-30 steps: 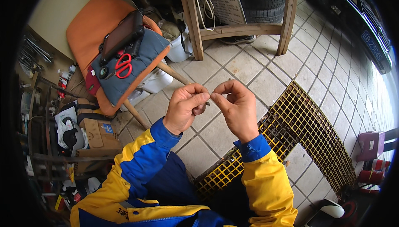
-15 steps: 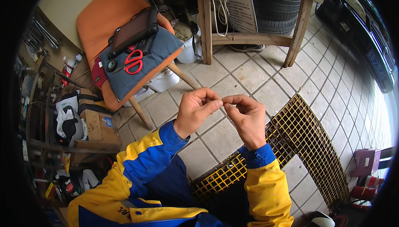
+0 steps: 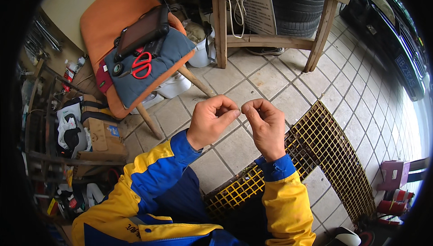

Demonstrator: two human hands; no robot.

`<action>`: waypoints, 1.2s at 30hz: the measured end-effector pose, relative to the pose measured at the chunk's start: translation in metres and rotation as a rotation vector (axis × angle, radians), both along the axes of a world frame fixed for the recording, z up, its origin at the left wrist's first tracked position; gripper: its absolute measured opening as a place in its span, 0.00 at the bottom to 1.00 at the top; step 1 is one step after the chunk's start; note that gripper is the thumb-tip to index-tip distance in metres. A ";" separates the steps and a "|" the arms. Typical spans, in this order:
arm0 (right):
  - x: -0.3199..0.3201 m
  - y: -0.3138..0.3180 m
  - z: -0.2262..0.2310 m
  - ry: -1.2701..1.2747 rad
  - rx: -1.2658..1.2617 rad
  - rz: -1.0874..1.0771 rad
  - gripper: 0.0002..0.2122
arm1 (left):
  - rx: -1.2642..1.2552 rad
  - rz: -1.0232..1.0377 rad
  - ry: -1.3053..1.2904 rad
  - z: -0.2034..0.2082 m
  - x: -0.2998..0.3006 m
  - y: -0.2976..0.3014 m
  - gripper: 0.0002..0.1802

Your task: The person sits on the floor and uses red scissors to cut a small piece from a plastic bag. They then manipulate a small metal component with both hands, repeatedly adjusting and inspecting it.

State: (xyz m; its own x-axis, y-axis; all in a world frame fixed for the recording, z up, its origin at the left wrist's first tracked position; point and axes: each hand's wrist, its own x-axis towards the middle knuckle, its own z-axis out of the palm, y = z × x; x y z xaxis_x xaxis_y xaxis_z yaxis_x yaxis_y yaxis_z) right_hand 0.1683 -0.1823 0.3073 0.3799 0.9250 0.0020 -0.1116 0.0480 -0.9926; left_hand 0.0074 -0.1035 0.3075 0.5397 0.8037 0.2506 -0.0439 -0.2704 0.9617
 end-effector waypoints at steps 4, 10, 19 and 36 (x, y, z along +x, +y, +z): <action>0.002 0.000 -0.001 -0.052 0.023 -0.035 0.08 | -0.094 -0.046 -0.005 0.000 -0.002 0.004 0.04; 0.006 0.000 0.001 -0.076 0.027 -0.073 0.09 | -0.179 -0.084 -0.034 0.000 0.000 0.005 0.05; 0.006 -0.002 0.008 0.150 0.004 -0.039 0.08 | -0.019 -0.040 -0.053 0.008 0.001 -0.004 0.09; -0.001 -0.001 0.008 -0.050 0.034 -0.001 0.07 | -0.195 -0.073 -0.097 0.008 -0.001 -0.001 0.06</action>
